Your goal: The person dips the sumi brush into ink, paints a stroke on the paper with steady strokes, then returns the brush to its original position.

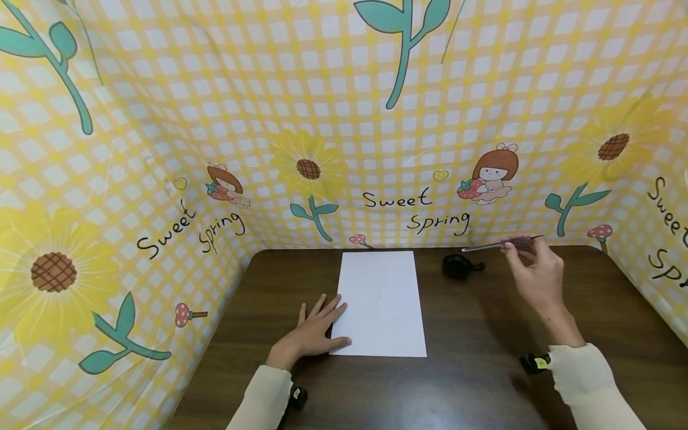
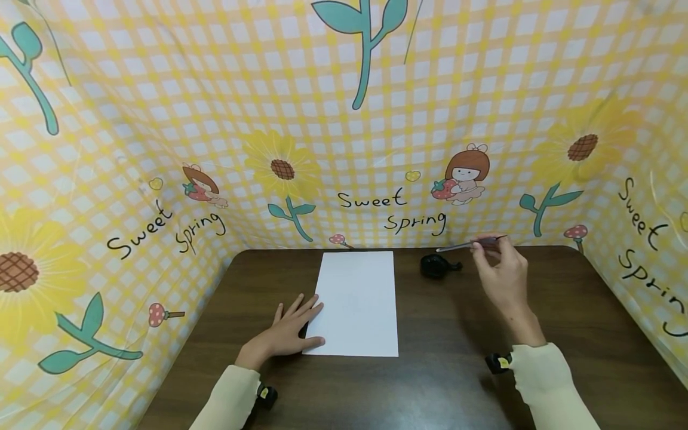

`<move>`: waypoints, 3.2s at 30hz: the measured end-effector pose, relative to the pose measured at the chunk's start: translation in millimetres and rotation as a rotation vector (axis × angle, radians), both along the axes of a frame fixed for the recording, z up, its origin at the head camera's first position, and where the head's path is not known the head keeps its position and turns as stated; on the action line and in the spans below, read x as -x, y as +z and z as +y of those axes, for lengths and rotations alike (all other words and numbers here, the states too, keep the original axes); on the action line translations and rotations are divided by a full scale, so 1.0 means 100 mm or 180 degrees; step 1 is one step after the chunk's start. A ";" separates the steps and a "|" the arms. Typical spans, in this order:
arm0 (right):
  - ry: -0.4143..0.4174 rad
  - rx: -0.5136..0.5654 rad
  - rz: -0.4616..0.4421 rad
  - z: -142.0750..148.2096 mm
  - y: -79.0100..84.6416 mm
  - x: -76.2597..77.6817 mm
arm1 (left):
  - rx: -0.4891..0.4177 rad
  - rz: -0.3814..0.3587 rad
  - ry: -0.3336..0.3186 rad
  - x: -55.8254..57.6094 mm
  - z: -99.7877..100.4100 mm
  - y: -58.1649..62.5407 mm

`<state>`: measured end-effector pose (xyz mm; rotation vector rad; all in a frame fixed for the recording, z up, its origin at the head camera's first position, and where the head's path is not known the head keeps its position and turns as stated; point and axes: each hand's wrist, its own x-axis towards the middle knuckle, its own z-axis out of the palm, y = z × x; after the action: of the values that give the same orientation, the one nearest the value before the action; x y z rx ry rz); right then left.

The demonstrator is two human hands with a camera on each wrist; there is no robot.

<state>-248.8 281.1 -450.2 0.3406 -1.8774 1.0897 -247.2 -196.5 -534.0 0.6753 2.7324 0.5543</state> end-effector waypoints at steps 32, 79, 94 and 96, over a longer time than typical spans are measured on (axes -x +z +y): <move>0.0303 0.0023 -0.0002 -0.50 0.00 0.11 | 0.0042 -0.0044 0.0013 0.02 0.01 0.01; 0.0704 0.0066 -0.0118 -1.07 -0.06 0.22 | -0.0055 -0.0039 0.0003 -0.01 0.00 0.03; 0.0825 0.0080 -0.0220 -1.30 -0.10 0.21 | -0.0033 -0.0043 0.0027 0.00 0.01 0.01; 0.0839 0.0056 -0.0240 -1.33 -0.11 0.21 | -0.0026 -0.0040 0.0031 0.00 0.01 0.01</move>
<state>-269.5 147.9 -461.3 0.5558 -1.9260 1.3092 -247.1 -195.8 -532.6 0.6587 2.7246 0.5702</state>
